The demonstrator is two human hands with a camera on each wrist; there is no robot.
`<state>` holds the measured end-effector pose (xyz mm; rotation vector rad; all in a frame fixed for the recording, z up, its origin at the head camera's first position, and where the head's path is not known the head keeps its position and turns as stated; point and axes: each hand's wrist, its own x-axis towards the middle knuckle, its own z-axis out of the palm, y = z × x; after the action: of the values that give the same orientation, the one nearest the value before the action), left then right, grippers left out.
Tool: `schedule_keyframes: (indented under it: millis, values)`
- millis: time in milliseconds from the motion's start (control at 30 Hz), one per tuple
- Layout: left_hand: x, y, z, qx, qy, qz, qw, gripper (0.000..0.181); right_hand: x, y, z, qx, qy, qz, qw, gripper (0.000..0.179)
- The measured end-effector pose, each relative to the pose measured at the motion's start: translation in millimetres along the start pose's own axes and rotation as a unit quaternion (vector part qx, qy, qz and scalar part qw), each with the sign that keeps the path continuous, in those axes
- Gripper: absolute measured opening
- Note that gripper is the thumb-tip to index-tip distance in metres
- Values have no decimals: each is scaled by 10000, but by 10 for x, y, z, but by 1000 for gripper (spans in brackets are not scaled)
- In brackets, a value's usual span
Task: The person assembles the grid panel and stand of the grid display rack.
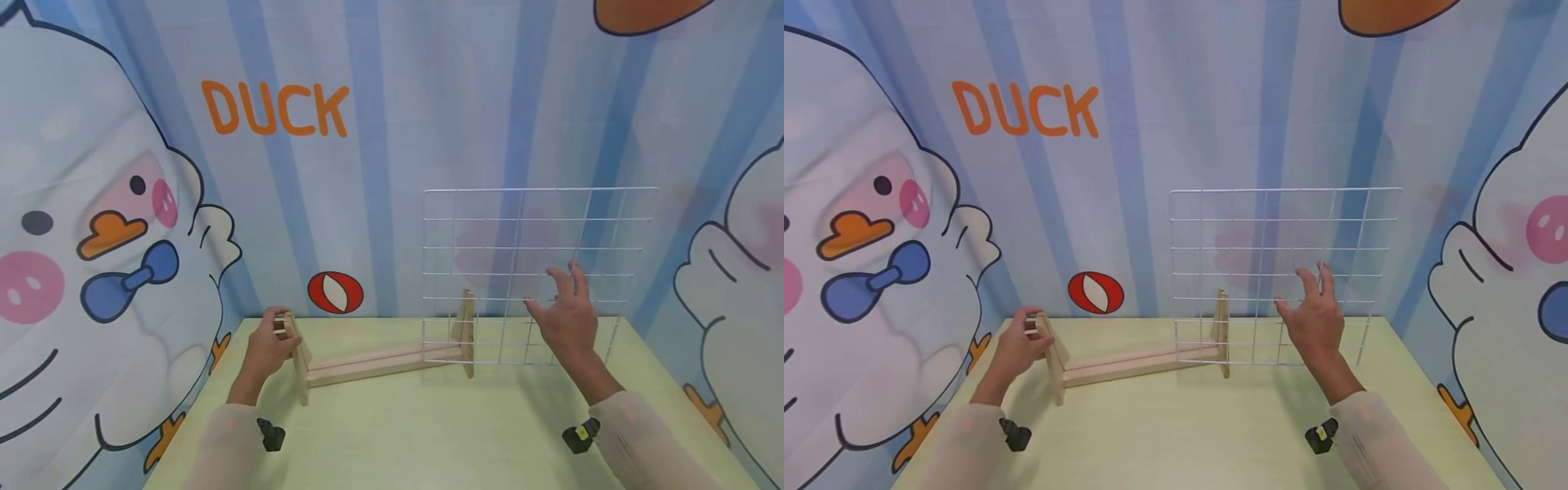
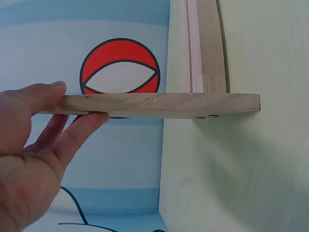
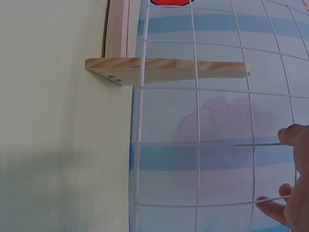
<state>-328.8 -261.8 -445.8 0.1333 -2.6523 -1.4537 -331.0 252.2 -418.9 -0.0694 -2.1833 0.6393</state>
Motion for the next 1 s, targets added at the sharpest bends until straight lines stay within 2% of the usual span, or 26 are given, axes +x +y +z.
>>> schedule_keyframes:
  millis: [433,700,1000]
  values:
    - [123,205,354,-223,-274,255,9991,61,-7,-12,-13,6,4,-27,10000,62]
    - [154,305,547,-538,-490,557,9958,61,4,10,-40,-45,21,-167,9998,63]
    - [186,465,782,-561,-694,555,9945,63,8,31,-64,-85,-36,-98,9999,63]
